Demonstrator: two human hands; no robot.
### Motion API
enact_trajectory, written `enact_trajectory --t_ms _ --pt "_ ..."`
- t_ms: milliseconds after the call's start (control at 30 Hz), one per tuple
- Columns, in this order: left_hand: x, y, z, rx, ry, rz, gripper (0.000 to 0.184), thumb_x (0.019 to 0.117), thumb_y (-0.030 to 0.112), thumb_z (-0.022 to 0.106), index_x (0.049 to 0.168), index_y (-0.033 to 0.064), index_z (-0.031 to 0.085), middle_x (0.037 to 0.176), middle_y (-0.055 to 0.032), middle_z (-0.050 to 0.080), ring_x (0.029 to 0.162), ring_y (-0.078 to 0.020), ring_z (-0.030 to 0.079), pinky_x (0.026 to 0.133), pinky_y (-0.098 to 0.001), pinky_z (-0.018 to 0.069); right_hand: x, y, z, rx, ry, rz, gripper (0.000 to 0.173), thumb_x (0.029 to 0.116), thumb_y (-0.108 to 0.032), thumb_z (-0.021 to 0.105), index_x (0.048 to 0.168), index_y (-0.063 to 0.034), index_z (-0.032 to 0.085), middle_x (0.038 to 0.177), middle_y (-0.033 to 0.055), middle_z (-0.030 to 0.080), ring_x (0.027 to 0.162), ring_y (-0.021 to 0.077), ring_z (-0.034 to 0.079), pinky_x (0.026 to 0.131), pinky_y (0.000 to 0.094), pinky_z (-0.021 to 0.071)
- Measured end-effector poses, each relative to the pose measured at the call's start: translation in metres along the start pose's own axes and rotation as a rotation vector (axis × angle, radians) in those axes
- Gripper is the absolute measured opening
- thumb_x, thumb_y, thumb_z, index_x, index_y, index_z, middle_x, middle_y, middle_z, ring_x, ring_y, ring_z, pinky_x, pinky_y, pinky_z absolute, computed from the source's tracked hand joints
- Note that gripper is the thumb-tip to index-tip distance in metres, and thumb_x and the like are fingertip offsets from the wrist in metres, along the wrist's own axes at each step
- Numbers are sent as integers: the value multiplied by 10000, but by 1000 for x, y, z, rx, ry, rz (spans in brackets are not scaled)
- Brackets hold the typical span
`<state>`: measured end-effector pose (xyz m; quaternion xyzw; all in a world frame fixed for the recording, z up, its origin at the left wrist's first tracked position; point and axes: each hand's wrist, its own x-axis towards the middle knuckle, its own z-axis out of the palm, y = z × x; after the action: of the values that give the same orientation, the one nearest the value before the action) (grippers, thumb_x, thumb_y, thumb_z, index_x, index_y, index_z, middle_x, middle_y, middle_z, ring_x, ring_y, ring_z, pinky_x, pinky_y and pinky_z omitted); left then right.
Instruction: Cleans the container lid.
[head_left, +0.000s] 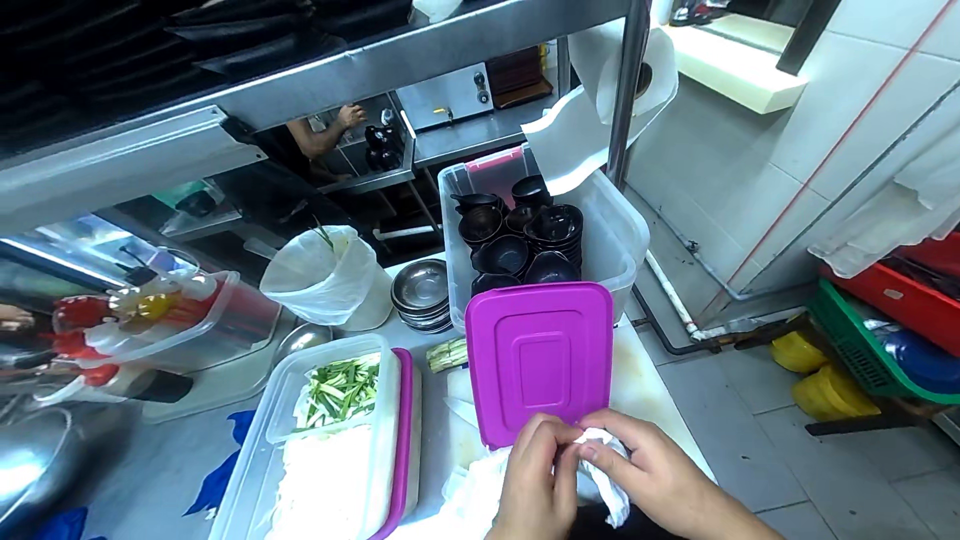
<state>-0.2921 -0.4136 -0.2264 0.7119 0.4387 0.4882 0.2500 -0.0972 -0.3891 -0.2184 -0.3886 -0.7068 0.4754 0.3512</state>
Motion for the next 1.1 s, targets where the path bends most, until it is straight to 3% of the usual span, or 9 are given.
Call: enact_trajectory --t_ms 167,267,333,467,633,733,800,900,1100 --pt "2 -1 -13 -282 -91 -221 104 965 154 711 1022 74 746 927 -33 691 775 -114 670 687 -271 607 2 11 -8 -127 -49 -182 251 1043 -316 599 1054 -103 730 971 24 722 922 84 682 839 279 581" --pt "15 -8 -25 -304 -87 -219 143 996 128 657 1081 69 754 1071 -65 733 874 -157 715 752 -320 632 14 13 -20 -345 91 -263 246 1051 -319 567 1074 -155 749 1025 2 735 997 107 690 890 324 588" --pt "28 -16 -39 -184 32 -238 178 1000 149 639 1116 55 736 1139 -68 722 984 -167 711 826 -341 627 30 10 -38 -525 231 -266 258 1043 -289 536 1088 -157 754 1044 20 735 1009 153 696 873 382 598" --pt "74 -35 -69 149 236 -281 267 952 236 650 1161 84 716 1124 -44 700 986 -149 689 807 -344 608 79 5 -78 -845 406 -316 216 985 -212 565 1046 -134 757 1019 41 731 994 222 704 829 452 604" --pt "142 -43 -73 521 114 -94 374 968 367 618 1286 182 682 1308 -44 632 1274 -271 544 1038 -538 470 127 -11 -79 -1023 344 -454 131 953 -144 640 1025 -116 746 978 81 708 936 268 693 802 462 594" --pt "168 -56 -70 589 -50 -186 511 931 432 652 1405 244 608 1377 -32 593 1323 -297 500 1056 -603 428 147 -16 -67 -1086 274 -488 116 954 -144 656 1026 -143 745 976 66 703 915 255 684 787 441 588" --pt "172 -62 -72 563 -134 -300 549 902 472 699 1393 238 619 1304 -11 645 1275 -267 542 1080 -572 426 159 -17 -57 -1116 250 -500 112 955 -150 653 1019 -160 743 972 52 696 920 240 677 785 422 581" --pt "170 -61 -75 477 -155 -352 391 901 424 740 1220 201 711 1169 4 696 1176 -196 613 1046 -481 490 171 -24 -44 -1145 226 -497 102 968 -144 629 983 -157 730 957 48 676 913 234 666 771 404 576" --pt "150 -33 -84 193 -116 -426 458 906 202 725 1354 231 638 1187 18 708 1070 -96 677 951 -364 576 168 -51 -27 -1124 112 -608 98 955 -71 610 925 -112 693 904 46 653 885 232 650 753 385 579"
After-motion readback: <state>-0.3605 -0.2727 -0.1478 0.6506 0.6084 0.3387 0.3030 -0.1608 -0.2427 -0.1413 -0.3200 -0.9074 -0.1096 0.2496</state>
